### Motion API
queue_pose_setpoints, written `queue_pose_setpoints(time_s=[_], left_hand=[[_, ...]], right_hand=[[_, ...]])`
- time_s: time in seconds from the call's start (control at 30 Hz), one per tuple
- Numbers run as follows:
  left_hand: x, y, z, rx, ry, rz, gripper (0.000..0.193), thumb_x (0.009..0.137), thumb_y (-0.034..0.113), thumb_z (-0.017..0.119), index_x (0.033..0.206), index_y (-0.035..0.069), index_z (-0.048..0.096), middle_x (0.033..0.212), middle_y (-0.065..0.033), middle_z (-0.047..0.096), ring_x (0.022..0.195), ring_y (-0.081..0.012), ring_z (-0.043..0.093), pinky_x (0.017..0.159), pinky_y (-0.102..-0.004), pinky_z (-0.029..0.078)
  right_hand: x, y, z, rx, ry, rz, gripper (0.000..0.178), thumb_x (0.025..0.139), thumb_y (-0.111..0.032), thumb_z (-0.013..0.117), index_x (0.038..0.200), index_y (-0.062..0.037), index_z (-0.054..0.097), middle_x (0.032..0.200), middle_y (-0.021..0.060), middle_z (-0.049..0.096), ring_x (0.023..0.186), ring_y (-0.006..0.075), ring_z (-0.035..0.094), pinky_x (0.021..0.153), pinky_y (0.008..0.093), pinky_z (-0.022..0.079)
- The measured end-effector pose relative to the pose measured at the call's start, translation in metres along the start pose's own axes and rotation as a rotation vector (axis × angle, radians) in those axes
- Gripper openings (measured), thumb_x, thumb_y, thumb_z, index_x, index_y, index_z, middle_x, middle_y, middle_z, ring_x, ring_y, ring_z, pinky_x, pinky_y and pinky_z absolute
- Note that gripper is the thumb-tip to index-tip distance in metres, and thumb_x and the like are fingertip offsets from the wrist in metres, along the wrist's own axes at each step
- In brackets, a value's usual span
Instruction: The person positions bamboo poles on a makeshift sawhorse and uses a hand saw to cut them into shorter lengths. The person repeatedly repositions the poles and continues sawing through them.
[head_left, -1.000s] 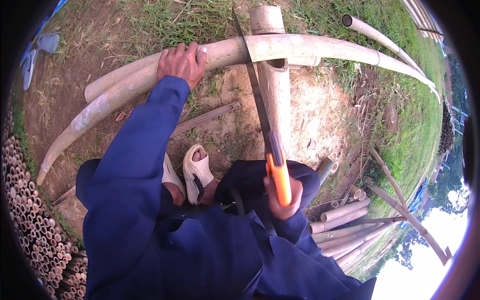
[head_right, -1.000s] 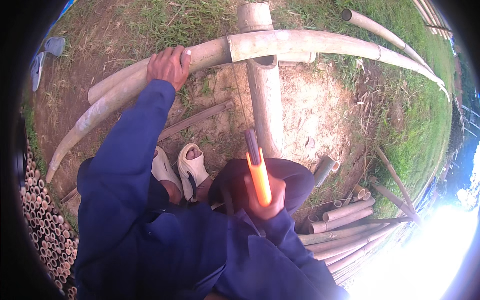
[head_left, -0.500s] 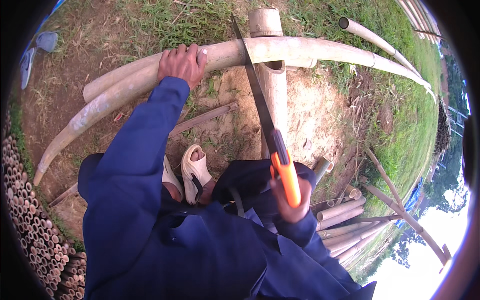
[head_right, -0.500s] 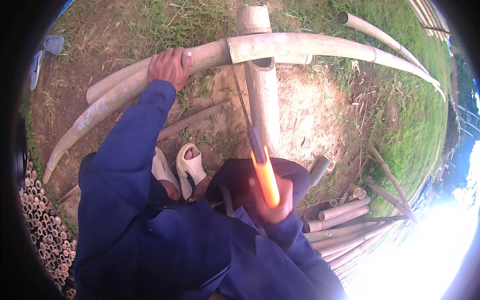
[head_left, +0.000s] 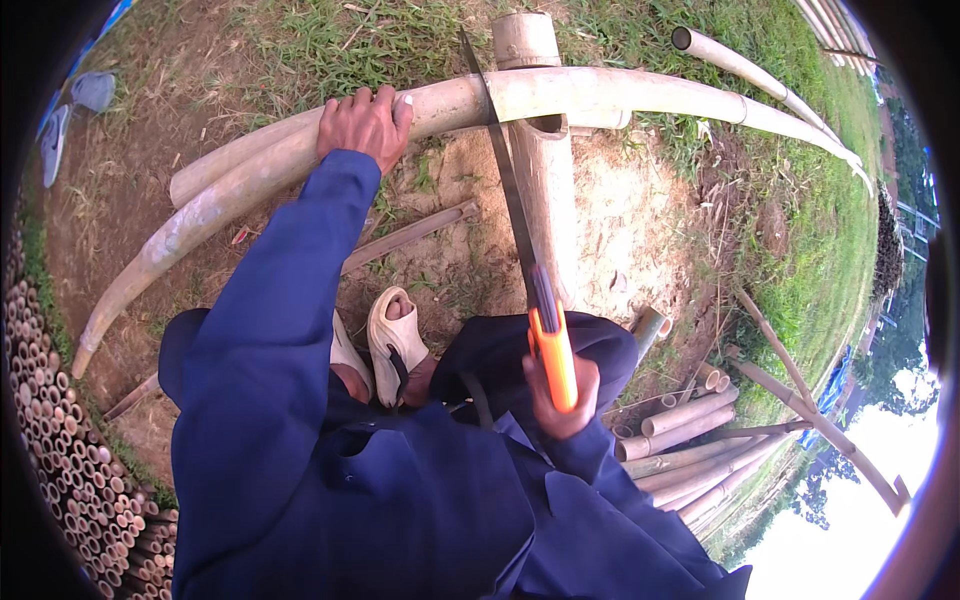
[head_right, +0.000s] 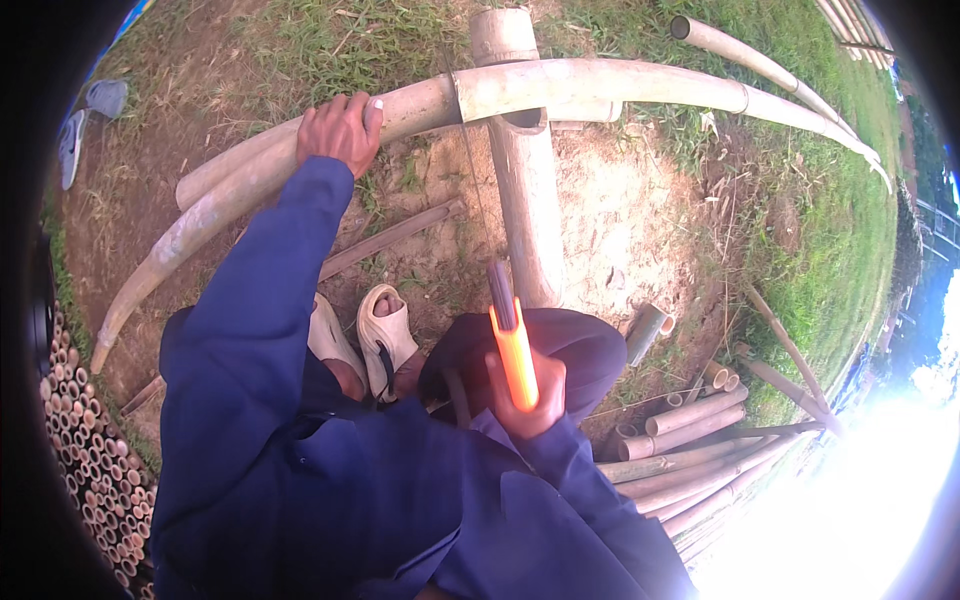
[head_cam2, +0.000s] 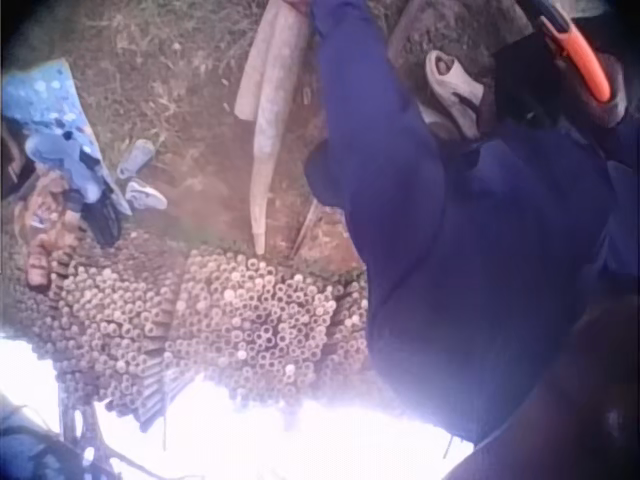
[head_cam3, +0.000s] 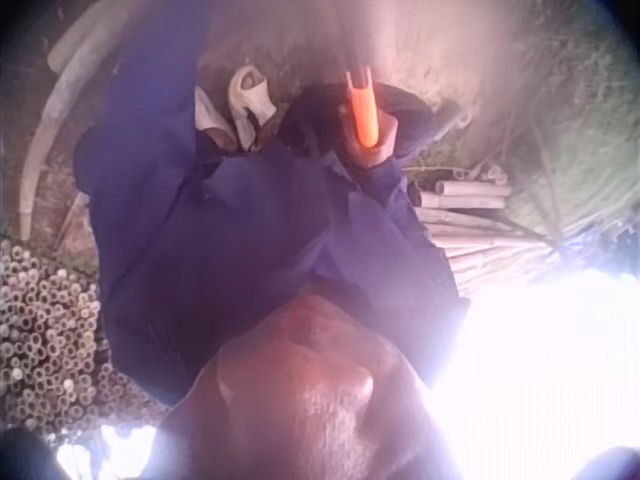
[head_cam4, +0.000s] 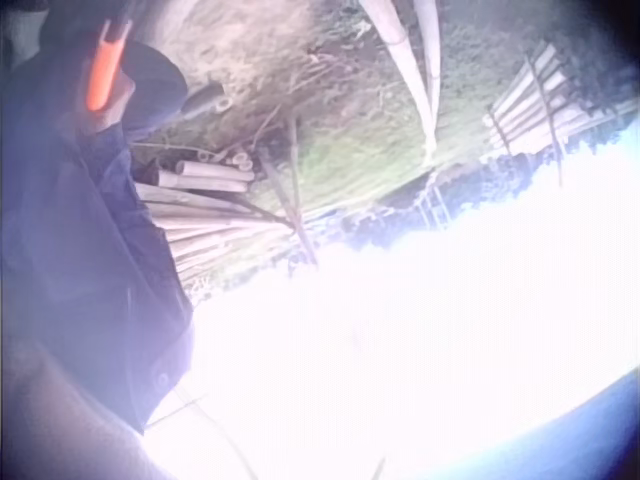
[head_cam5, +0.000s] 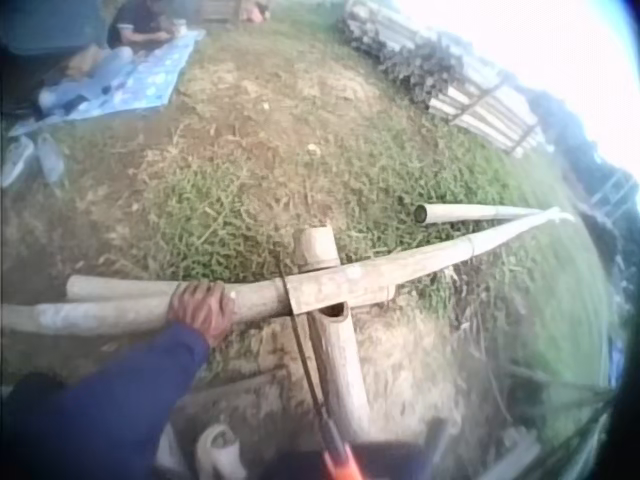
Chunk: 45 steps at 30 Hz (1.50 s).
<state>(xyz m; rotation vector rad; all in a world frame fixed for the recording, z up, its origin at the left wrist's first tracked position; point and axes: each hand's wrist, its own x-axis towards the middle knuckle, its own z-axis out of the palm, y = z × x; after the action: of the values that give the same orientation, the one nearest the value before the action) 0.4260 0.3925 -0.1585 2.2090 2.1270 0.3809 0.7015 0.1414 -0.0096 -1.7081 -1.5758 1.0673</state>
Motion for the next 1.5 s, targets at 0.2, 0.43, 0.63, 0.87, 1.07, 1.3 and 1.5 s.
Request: queue_pose_setpoints(time_s=[0.2, 0.43, 0.63, 0.87, 1.07, 1.3, 1.5], left_hand=[[-0.006, -0.010, 0.003, 0.006, -0.009, 0.030, 0.047, 0.108, 0.047, 0.040, 0.117, 0.011, 0.070, 0.106, -0.0181, 0.071, 0.101, -0.0365, 0.069, 0.097, -0.0478, 0.048], [-0.003, -0.009, -0.003, 0.044, -0.045, -0.030, 0.045, 0.107, 0.046, 0.044, 0.118, 0.011, 0.070, 0.106, -0.0178, 0.071, 0.101, -0.0358, 0.069, 0.097, -0.0471, 0.047], [-0.003, -0.008, -0.015, -0.005, -0.149, -0.029, 0.051, 0.106, 0.051, 0.047, 0.127, 0.008, 0.066, 0.118, -0.0163, 0.070, 0.113, -0.0354, 0.065, 0.104, -0.0489, 0.045], [0.016, -0.016, -0.038, -0.048, -0.430, 0.112, 0.081, 0.069, 0.047, 0.088, 0.132, 0.004, 0.060, 0.121, -0.0234, 0.071, 0.117, -0.0384, 0.066, 0.102, -0.0492, 0.050], [0.020, -0.013, -0.047, -0.057, -0.556, 0.074, 0.071, 0.064, 0.035, 0.088, 0.123, 0.004, 0.063, 0.105, -0.0238, 0.075, 0.103, -0.0421, 0.072, 0.092, -0.0518, 0.055], [-0.047, 0.024, -0.084, -0.118, -0.590, 0.091, 0.072, 0.065, 0.035, 0.088, 0.122, 0.000, 0.063, 0.102, -0.0252, 0.074, 0.100, -0.0425, 0.072, 0.092, -0.0511, 0.055], [-0.086, 0.033, -0.068, -0.058, -0.420, 0.099, 0.065, 0.063, 0.033, 0.089, 0.115, 0.004, 0.062, 0.107, -0.0233, 0.073, 0.103, -0.0420, 0.070, 0.089, -0.0523, 0.055]], right_hand=[[0.111, 0.022, 0.023, 0.153, -0.052, 0.119, 0.021, 0.095, -0.015, 0.075, 0.088, 0.0031, 0.067, 0.065, 0.0107, 0.062, 0.056, 0.0178, 0.056, 0.055, 0.0365, 0.045], [0.020, 0.014, -0.001, 0.093, -0.026, 0.072, 0.023, 0.094, -0.008, 0.072, 0.113, 0.0041, 0.071, 0.076, 0.0145, 0.070, 0.066, 0.0250, 0.069, 0.066, 0.0363, 0.054], [0.153, 0.001, 0.049, 0.188, -0.024, 0.036, 0.024, 0.092, -0.014, 0.076, 0.081, 0.0027, 0.064, 0.061, 0.0102, 0.058, 0.056, 0.0189, 0.053, 0.057, 0.0390, 0.046], [0.133, 0.032, 0.055, 0.253, 0.033, 0.146, 0.024, 0.091, -0.014, 0.080, 0.101, 0.0024, 0.067, 0.074, 0.0044, 0.063, 0.068, 0.0138, 0.057, 0.066, 0.0350, 0.049], [0.145, -0.009, 0.034, 0.120, 0.129, -0.103, 0.025, 0.093, -0.020, 0.077, 0.100, 0.0018, 0.069, 0.071, 0.0143, 0.063, 0.063, 0.0216, 0.060, 0.064, 0.0378, 0.051], [0.063, -0.011, -0.001, 0.202, 0.113, 0.015, 0.026, 0.090, -0.018, 0.079, 0.101, 0.0030, 0.071, 0.073, 0.0138, 0.067, 0.067, 0.0224, 0.066, 0.067, 0.0356, 0.053], [0.040, 0.031, 0.005, 0.206, 0.033, 0.033, 0.024, 0.091, -0.019, 0.079, 0.097, 0.0016, 0.069, 0.070, 0.0134, 0.064, 0.063, 0.0218, 0.060, 0.064, 0.0379, 0.050]])
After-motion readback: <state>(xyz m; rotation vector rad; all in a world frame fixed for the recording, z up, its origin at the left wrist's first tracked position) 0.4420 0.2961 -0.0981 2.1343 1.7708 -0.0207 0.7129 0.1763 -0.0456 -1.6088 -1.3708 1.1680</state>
